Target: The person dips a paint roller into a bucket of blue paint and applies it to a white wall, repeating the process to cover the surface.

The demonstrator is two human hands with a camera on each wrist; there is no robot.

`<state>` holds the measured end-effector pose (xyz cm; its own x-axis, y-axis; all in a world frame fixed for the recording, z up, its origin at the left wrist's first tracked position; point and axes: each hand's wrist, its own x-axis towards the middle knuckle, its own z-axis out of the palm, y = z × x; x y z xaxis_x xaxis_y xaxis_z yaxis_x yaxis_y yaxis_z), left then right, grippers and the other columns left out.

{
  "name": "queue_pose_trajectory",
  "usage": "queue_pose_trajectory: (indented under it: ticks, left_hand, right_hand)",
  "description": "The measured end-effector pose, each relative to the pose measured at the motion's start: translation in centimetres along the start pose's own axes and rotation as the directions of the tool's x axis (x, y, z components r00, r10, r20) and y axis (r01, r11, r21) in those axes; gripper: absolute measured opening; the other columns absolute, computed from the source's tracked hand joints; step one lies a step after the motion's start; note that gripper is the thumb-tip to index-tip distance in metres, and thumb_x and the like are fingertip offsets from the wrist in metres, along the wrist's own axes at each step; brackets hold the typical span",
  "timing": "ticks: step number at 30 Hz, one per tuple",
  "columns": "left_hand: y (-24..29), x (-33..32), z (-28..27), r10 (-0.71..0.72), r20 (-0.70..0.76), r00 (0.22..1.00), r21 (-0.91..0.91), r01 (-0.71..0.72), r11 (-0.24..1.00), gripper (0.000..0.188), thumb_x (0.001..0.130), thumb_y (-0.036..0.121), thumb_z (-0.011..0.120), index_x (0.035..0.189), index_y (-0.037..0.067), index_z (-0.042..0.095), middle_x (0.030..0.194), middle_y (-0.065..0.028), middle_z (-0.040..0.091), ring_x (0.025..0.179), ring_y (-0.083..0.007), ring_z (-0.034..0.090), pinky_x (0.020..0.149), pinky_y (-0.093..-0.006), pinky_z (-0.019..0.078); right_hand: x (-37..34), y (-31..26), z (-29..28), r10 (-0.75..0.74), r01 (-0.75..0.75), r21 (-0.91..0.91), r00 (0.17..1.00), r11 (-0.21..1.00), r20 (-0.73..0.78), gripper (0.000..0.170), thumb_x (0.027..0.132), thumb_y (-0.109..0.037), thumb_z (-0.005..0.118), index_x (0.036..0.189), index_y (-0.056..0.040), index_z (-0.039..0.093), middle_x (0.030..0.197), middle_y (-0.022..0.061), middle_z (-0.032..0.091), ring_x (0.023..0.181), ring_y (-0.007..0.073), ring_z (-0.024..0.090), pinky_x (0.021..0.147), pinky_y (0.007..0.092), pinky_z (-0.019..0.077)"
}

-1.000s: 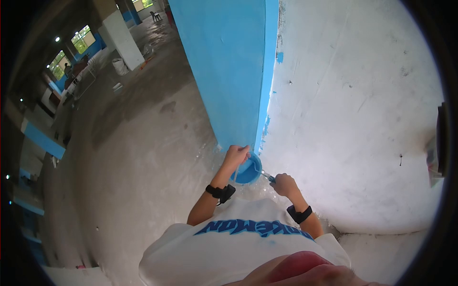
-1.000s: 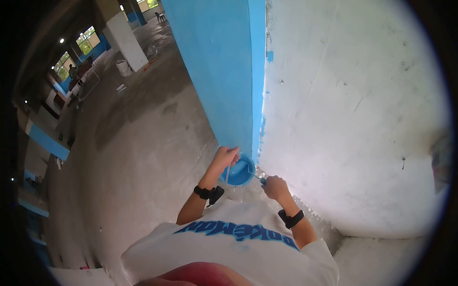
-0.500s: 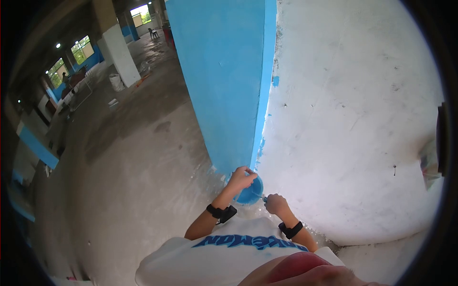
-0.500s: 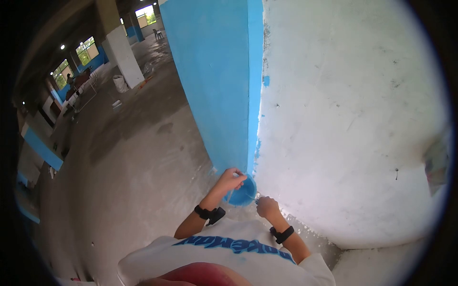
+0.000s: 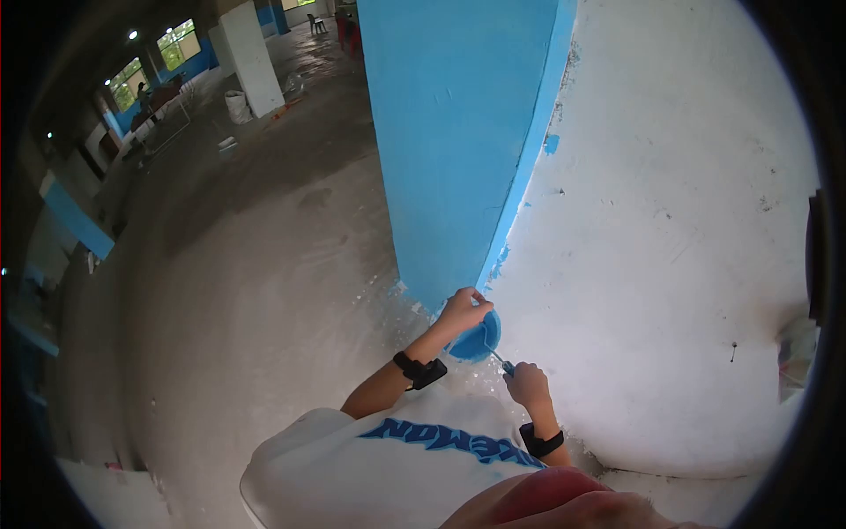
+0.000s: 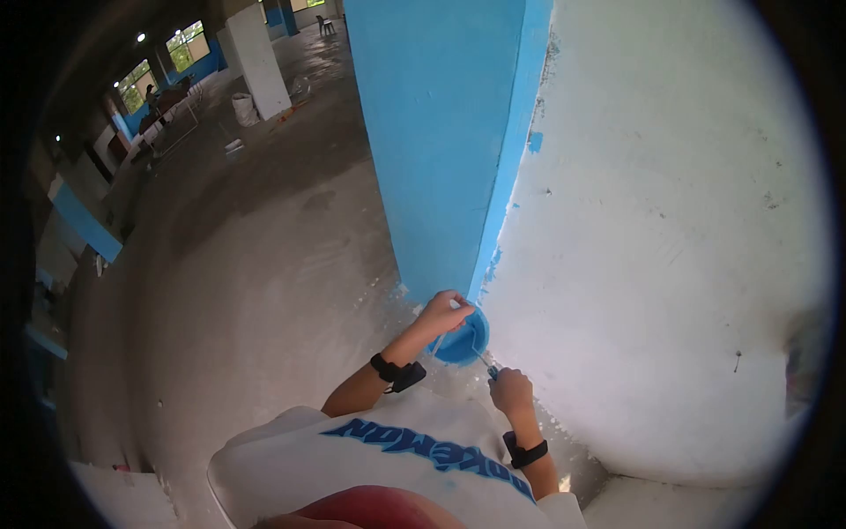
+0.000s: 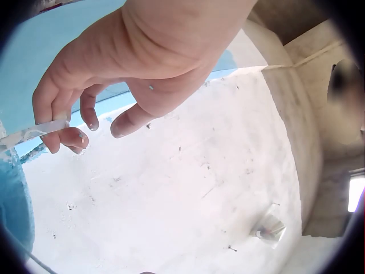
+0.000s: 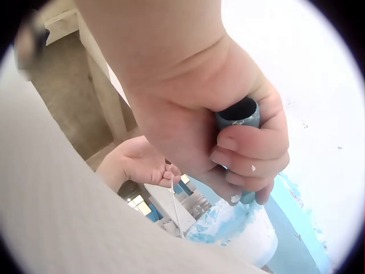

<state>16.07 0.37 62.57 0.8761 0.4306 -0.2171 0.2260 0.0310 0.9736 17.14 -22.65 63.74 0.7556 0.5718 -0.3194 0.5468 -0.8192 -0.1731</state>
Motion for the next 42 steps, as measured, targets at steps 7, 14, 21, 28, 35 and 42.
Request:
queue_pose_trajectory:
  ticks: [7,14,21,28,35,42]
  left_hand:
    - [1.3,-1.4,1.5,0.022,0.059,0.998,0.035,-0.024,0.999,0.026,0.079,0.022,0.068,0.088,-0.001,0.058,0.066,-0.0081,0.061,0.055,-0.0130,0.057,0.050,-0.0256,0.0463]
    - [2.1,-1.8,2.1,-0.008,0.129,0.992,0.036,0.003,0.999,0.025,0.078,0.021,0.066,0.086,-0.001,0.058,0.066,-0.0084,0.061,0.056,-0.0136,0.058,0.051,-0.0262,0.0464]
    - [2.0,-1.9,3.7,-0.080,0.199,0.977,0.019,0.078,0.997,0.024,0.079,0.019,0.066,0.088,-0.002,0.058,0.066,-0.0088,0.060,0.054,-0.0133,0.056,0.049,-0.0251,0.0448]
    - [0.7,0.1,1.9,-0.090,0.199,0.976,-0.185,0.128,0.974,0.024,0.081,0.019,0.066,0.089,-0.003,0.058,0.068,-0.0110,0.060,0.054,-0.0130,0.055,0.047,-0.0232,0.0429]
    - [3.5,0.4,0.4,-0.092,0.146,0.985,-0.212,0.122,0.970,0.022,0.084,0.019,0.063,0.091,-0.002,0.059,0.070,-0.0118,0.062,0.057,-0.0136,0.058,0.049,-0.0241,0.0461]
    - [6.5,-0.8,-0.2,-0.094,0.185,0.978,-0.241,0.138,0.961,0.023,0.084,0.020,0.061,0.091,-0.001,0.058,0.071,-0.0140,0.062,0.056,-0.0153,0.058,0.052,-0.0282,0.0508]
  right_hand:
    - [1.5,0.7,1.5,0.002,-0.004,0.020,0.997,1.000,0.077,0.037,0.082,-0.033,0.068,0.085,0.0039,0.064,0.087,0.0263,0.066,0.085,0.0415,0.064,0.077,0.0473,0.0517]
    - [1.4,2.4,-0.5,0.095,-0.264,0.312,0.880,0.913,0.466,0.038,0.082,-0.032,0.067,0.077,0.0056,0.062,0.060,0.0112,0.061,0.044,0.0183,0.058,0.041,0.0327,0.0478]
    - [2.1,3.1,3.8,0.143,-0.332,0.396,0.889,0.856,0.435,0.040,0.081,-0.030,0.066,0.070,0.0079,0.060,0.059,0.0132,0.060,0.045,0.0206,0.057,0.044,0.0344,0.0469]
    - [0.6,2.8,5.0,0.105,-0.116,0.431,0.993,0.895,0.048,0.042,0.080,-0.028,0.066,0.074,0.0126,0.059,0.071,0.0305,0.060,0.069,0.0436,0.061,0.064,0.0454,0.0464]
    - [-3.4,2.5,2.9,0.120,-0.048,0.351,0.975,0.935,-0.187,0.032,0.079,-0.025,0.068,0.075,0.0055,0.061,0.071,0.0275,0.061,0.072,0.0455,0.059,0.064,0.0477,0.0472]
    - [-5.0,4.8,6.4,0.229,-0.123,0.375,0.940,0.919,-0.254,0.030,0.077,-0.026,0.070,0.080,0.0022,0.059,0.069,0.0248,0.061,0.070,0.0432,0.061,0.063,0.0475,0.0474]
